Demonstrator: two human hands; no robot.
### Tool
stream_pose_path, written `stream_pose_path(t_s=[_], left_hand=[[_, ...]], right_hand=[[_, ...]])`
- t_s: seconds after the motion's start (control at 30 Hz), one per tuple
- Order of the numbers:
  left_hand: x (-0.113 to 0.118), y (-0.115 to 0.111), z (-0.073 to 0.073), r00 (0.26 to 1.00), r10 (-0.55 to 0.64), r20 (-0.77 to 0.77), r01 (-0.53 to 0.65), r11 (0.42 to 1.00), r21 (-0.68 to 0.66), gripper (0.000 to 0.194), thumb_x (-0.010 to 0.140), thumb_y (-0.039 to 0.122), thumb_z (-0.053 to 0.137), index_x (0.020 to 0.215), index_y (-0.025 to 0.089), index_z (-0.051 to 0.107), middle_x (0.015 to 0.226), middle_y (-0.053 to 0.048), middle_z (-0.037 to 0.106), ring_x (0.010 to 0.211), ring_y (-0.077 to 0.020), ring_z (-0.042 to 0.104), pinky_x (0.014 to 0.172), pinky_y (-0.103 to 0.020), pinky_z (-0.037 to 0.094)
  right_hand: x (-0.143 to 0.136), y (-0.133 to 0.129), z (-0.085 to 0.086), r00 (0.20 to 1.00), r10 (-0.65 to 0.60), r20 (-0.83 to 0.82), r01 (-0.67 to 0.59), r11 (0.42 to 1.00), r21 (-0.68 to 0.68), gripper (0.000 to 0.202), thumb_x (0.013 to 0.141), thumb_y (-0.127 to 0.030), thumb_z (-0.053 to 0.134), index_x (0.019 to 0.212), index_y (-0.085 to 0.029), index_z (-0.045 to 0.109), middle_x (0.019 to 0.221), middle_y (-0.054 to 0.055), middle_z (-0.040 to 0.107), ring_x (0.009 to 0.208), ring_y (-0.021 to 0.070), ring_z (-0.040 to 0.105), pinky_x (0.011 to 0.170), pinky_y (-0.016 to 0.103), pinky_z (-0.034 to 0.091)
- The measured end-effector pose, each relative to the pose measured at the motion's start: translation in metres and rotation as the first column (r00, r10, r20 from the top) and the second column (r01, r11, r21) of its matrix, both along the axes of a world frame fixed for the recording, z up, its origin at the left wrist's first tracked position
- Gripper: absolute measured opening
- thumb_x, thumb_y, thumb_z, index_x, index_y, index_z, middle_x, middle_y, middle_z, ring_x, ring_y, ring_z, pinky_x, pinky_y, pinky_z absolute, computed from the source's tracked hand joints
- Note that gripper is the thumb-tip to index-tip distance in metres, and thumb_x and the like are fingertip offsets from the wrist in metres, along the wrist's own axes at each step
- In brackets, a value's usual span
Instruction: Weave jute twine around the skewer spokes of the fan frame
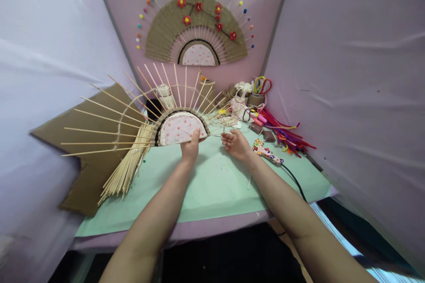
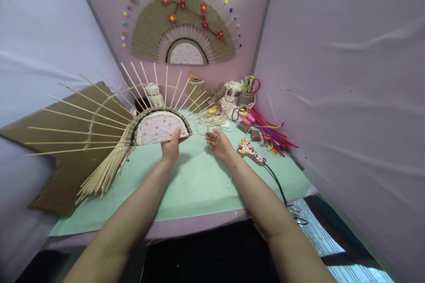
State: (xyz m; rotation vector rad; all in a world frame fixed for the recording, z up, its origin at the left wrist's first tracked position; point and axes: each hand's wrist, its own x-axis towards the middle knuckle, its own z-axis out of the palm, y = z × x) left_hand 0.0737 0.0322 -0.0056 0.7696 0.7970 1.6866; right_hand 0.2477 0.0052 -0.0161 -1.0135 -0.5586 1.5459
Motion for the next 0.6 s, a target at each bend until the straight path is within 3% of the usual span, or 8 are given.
stream_pose_path(t_s=[0.13,0.27,0.43,0.6], left_hand=[[-0.0017,0.0028,0.0002,0.997,0.048,-0.065,-0.044,0.997,0.071,0.046,0.067,0.029,0.085,0.111,0.026,0.068,0.126,-0.006,0.066,0.117,-0.0277,0.063,0.077,-0.035,0.065],[-0.0025,0.0042,-0.0002,0.998,0.048,-0.05,-0.044,0.996,0.071,0.05,0.068,0.032,0.084,0.114,0.027,0.067,0.128,-0.006,0.065,0.113,-0.0261,0.065,0.075,-0.033,0.065],[-0.0035,0.0041,0.0001,0.998,0.04,-0.046,-0.037,0.997,0.069,0.054,0.067,0.035,0.084,0.117,0.027,0.064,0.13,-0.006,0.063,0.114,-0.0263,0.064,0.077,-0.035,0.065],[-0.0029,0.0033,-0.0007,0.995,0.009,-0.098,-0.004,0.999,0.053,0.056,0.067,0.037,0.084,0.118,0.026,0.064,0.13,-0.007,0.063,0.113,-0.027,0.064,0.078,-0.036,0.065]], right_hand=[[0.0005,-0.0017,0.001,0.997,0.058,-0.043,-0.059,0.998,-0.038,0.03,0.078,-0.044,0.059,0.083,-0.016,0.068,0.076,0.007,0.067,0.058,0.0139,0.054,0.052,0.026,0.037],[0.0031,-0.0004,-0.0012,0.995,0.003,-0.104,-0.007,0.999,-0.037,0.027,0.08,-0.045,0.061,0.085,-0.019,0.065,0.08,0.008,0.07,0.063,0.0163,0.058,0.054,0.027,0.041],[0.0052,0.0017,-0.0024,0.983,-0.094,-0.158,0.101,0.994,0.031,0.011,0.075,-0.03,0.065,0.082,-0.022,0.063,0.079,0.002,0.069,0.067,0.0143,0.06,0.057,0.025,0.044],[0.0062,0.0021,-0.0022,0.979,-0.088,-0.184,0.097,0.994,0.042,0.012,0.069,-0.021,0.067,0.078,-0.022,0.06,0.076,-0.002,0.068,0.07,0.0123,0.062,0.063,0.024,0.046]])
